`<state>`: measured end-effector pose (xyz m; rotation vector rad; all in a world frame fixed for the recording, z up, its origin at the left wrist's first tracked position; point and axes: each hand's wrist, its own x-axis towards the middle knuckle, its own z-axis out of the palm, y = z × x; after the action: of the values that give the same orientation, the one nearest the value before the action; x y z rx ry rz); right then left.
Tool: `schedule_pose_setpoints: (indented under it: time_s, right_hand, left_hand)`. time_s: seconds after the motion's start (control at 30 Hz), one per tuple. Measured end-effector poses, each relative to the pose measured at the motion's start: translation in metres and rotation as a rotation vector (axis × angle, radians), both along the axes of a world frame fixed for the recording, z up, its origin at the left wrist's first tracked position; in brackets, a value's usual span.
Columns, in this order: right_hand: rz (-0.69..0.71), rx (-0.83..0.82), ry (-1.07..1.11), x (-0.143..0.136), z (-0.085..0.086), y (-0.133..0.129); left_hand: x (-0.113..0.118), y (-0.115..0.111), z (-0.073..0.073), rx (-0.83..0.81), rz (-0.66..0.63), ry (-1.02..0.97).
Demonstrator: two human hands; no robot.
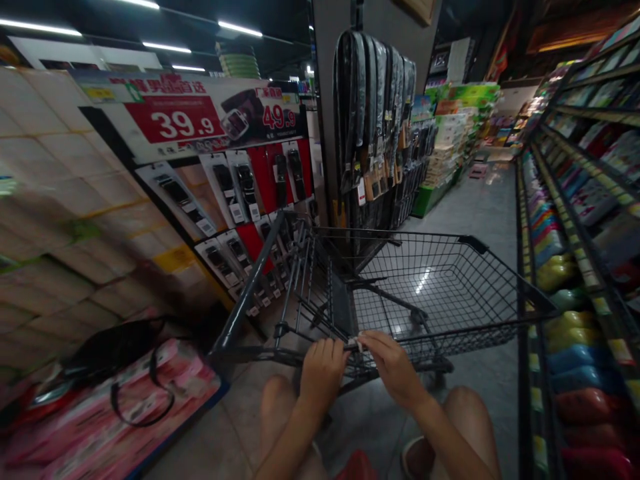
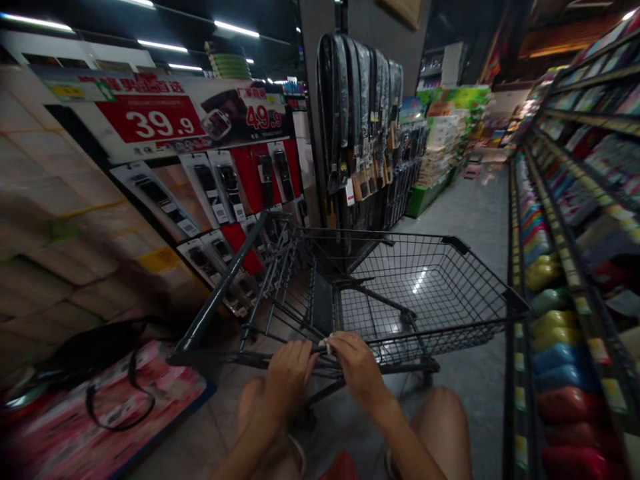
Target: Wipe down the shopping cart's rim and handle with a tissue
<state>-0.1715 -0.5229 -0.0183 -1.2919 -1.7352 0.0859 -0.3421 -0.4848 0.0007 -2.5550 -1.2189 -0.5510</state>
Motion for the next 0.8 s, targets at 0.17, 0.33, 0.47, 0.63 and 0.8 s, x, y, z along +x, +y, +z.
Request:
schedule_pose_setpoints:
  time_s: [0.17, 0.33, 0.47, 0.63, 0.8]
  right_hand:
    - [-0.055, 0.016, -0.001, 0.033, -0.012, -0.012]
    - [-0.092, 0.023, -0.025, 0.066, -0.020, -0.024]
    - [-0.086, 0.003, -0.051, 0.074, -0.015, -0.024]
    - [-0.042, -0.042, -0.085, 0.036, -0.005, -0.008]
    - [-0.042, -0.078, -0.140, -0.018, 0.002, 0.014]
  left_hand:
    - [-0.009, 0.012, -0.002, -0.065, 0.022, 0.064]
    - [-0.014, 0.017, 0.001, -0.096, 0.035, 0.131]
    - [-0.015, 0.018, 0.001, -0.099, 0.034, 0.159]
    - [-0.015, 0.020, -0.002, -0.074, 0.019, 0.181]
    - [-0.018, 0.028, -0.005, -0.025, 0.002, 0.200]
